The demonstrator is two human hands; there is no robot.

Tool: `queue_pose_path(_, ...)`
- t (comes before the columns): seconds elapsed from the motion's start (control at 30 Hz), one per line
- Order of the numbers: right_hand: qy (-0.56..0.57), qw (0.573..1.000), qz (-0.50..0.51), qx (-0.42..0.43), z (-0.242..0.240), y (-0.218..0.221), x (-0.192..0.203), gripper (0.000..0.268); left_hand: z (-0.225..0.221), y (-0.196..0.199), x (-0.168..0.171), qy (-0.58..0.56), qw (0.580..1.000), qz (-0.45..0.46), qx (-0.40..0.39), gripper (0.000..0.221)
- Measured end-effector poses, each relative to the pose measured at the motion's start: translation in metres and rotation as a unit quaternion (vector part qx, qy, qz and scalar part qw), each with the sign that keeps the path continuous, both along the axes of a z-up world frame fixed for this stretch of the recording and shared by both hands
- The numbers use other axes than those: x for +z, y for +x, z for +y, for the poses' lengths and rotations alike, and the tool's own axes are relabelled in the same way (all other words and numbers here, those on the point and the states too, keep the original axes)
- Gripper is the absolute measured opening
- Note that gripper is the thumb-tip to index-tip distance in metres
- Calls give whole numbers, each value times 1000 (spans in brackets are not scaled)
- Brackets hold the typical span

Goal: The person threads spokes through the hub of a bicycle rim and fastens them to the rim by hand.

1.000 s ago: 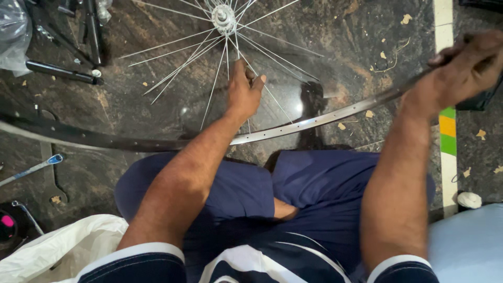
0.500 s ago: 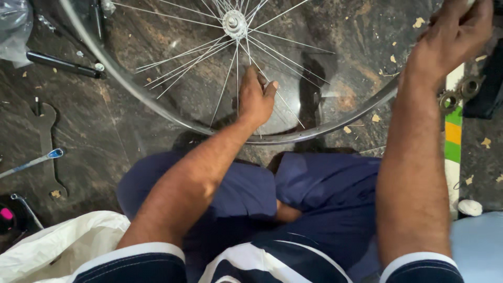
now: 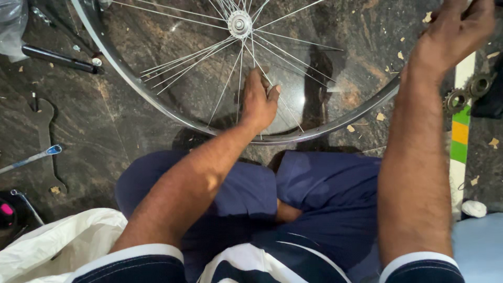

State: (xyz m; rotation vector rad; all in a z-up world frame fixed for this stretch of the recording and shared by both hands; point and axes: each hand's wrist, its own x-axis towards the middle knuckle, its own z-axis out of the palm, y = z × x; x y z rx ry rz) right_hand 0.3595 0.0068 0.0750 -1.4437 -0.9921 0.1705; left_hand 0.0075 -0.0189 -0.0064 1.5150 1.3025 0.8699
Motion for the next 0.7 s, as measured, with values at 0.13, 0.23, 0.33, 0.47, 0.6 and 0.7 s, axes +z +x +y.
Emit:
queue_pose_path(0.13, 11, 1000, -12, 7, -1, 8, -14, 37, -2, 1, -3, 30, 1000, 5, -4, 55)
queue_pose_path(0.23, 11, 999, -34, 2, 3, 12, -18, 38, -4, 2, -3, 19, 1000, 5, -6, 55)
queue_pose_path(0.33, -6, 998, -63, -18, 4, 12, -19, 39, -3, 1, -4, 16, 1000, 10, -8, 55)
queue_pose_path(0.47, -32, 999, -12, -22, 3, 12, -18, 34, -3, 1, -3, 6, 1000, 9, -13, 56)
queue_pose_path(0.6, 3, 999, -37, -1, 8, 21, -30, 37, -3, 1, -3, 10, 1000, 20, -12, 55)
queue_pose_path(0.7, 7, 999, -21, -41, 8, 29, -43, 36, -5, 0, -3, 13, 1000, 19, -16, 54)
